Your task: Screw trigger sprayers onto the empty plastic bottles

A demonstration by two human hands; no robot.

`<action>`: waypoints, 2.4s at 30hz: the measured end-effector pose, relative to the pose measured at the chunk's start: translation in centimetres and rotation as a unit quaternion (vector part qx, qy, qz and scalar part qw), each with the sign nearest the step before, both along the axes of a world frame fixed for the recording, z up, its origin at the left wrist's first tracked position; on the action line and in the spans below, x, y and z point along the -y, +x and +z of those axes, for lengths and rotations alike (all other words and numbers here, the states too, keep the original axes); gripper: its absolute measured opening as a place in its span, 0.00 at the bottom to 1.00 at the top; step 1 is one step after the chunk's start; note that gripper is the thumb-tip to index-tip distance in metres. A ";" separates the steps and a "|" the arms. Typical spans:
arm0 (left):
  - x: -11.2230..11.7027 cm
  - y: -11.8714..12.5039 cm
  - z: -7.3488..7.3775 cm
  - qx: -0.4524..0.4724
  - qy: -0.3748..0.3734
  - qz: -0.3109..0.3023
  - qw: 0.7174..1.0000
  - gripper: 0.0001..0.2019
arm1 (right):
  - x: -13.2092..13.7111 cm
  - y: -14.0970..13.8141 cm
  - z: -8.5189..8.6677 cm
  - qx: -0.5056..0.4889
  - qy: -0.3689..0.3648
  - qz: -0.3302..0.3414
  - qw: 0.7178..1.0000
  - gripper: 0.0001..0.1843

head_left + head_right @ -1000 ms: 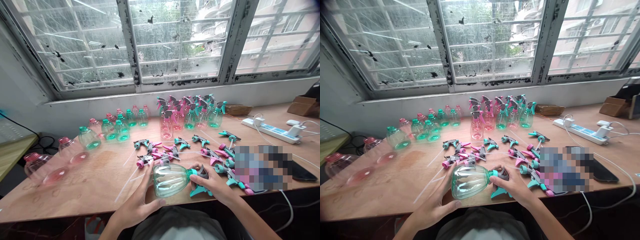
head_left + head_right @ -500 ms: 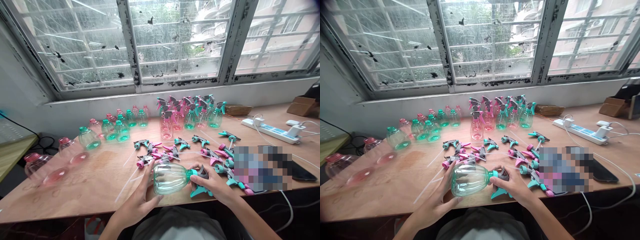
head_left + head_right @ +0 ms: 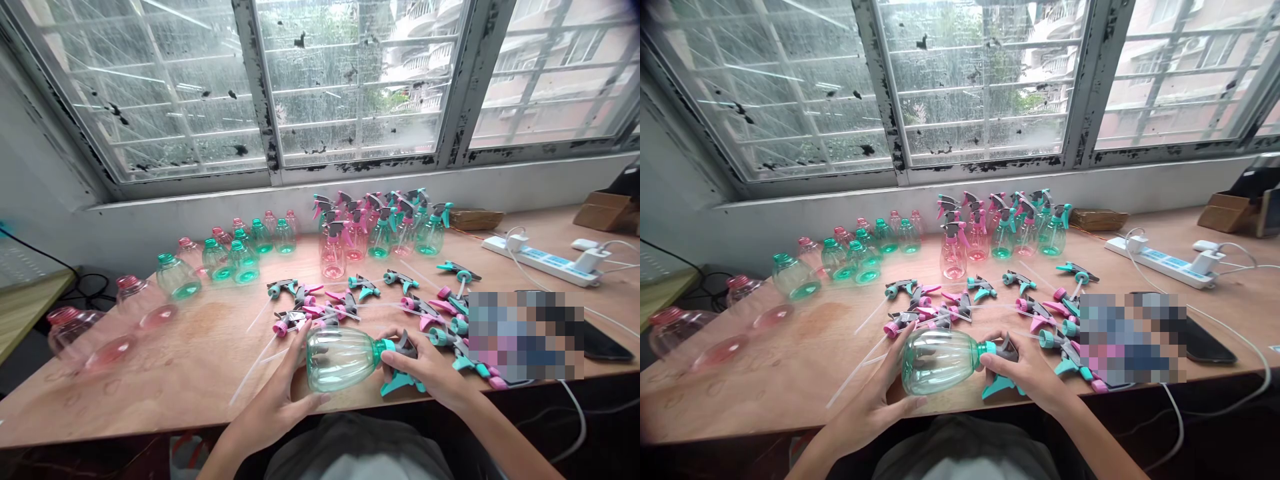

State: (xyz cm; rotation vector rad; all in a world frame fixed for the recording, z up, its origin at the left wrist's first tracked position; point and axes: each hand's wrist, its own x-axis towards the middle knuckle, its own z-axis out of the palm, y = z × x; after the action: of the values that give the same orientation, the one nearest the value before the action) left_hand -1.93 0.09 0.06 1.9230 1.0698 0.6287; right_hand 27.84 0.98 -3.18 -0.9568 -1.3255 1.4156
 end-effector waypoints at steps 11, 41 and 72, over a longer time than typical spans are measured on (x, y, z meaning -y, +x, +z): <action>-0.1 -0.1 -0.1 -0.047 0.000 0.022 0.999 0.47 | -0.1 0.2 -0.6 -0.017 0.007 0.004 1.000 0.18; 0.2 0.2 0.2 -0.001 -0.003 0.006 1.000 0.51 | -0.3 0.4 -0.8 0.001 0.022 0.030 0.999 0.14; -0.1 -0.5 -0.4 -0.006 0.021 -0.007 1.000 0.45 | -0.1 0.4 -0.7 -0.016 0.001 0.047 0.999 0.17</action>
State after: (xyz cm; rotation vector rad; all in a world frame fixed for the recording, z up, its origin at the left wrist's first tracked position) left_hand -2.40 0.16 -0.33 1.9720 1.0569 0.6361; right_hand 28.19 1.12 -3.84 -0.8767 -1.3634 1.4953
